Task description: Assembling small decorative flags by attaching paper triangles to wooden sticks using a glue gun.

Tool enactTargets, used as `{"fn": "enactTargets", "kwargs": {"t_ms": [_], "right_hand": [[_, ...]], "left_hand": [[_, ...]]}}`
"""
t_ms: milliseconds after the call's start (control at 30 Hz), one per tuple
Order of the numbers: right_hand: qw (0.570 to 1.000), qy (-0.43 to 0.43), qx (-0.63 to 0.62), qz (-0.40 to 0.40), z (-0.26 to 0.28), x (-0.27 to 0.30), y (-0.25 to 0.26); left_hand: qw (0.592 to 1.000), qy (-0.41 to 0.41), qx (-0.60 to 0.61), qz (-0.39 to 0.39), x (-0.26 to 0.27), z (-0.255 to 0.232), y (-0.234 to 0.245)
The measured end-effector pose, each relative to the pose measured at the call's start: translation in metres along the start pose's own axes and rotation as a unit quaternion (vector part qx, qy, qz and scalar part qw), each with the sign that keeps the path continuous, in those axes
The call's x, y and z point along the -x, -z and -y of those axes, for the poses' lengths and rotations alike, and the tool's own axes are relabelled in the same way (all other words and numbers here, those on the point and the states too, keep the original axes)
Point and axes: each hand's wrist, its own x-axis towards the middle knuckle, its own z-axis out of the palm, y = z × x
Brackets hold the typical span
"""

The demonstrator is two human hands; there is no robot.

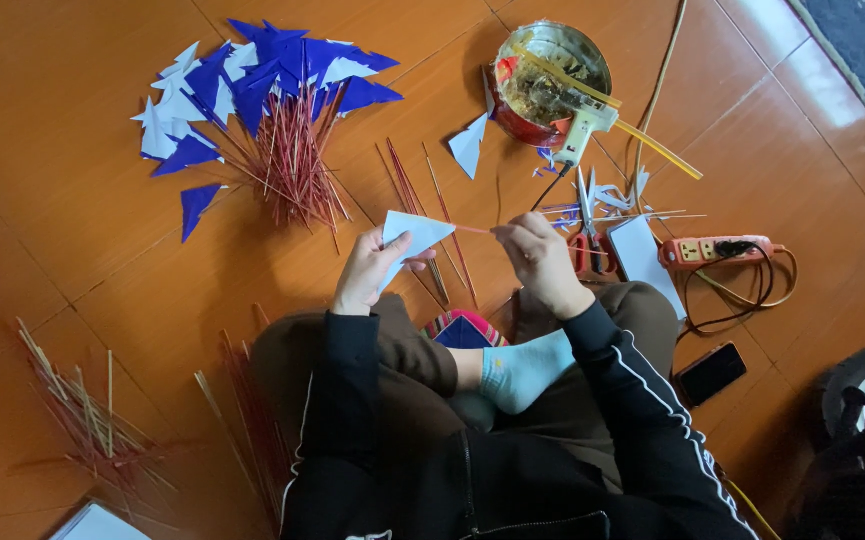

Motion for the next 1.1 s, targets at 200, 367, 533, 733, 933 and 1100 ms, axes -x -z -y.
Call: {"fn": "enactTargets", "kwargs": {"t_ms": [200, 367, 533, 733, 933, 1100], "right_hand": [[1.0, -0.007, 0.008, 0.0, 0.006, 0.003, -0.007], [0.999, -0.015, 0.022, 0.029, -0.004, 0.009, -0.012], [0.99, -0.086, -0.038, 0.103, 0.018, -0.008, 0.004], [0.88, -0.249, -0.328, 0.238, 0.032, -0.027, 0.011], [0.895, -0.245, -0.313, 0.205, 0.033, -0.028, 0.009], [0.983, -0.021, 0.04, 0.178, 0.014, -0.005, -0.006]], "left_hand": [[1.0, -0.001, -0.015, 0.01, 0.003, -0.003, -0.004], [0.999, -0.006, -0.028, 0.027, 0.004, -0.004, -0.003], [0.997, 0.001, -0.053, 0.051, 0.006, -0.011, -0.008], [0.991, 0.002, -0.087, 0.099, 0.007, -0.006, -0.01], [0.979, -0.052, -0.169, 0.103, -0.004, 0.008, 0.005], [0.986, 0.015, -0.161, 0.032, 0.005, -0.015, -0.012]]}}
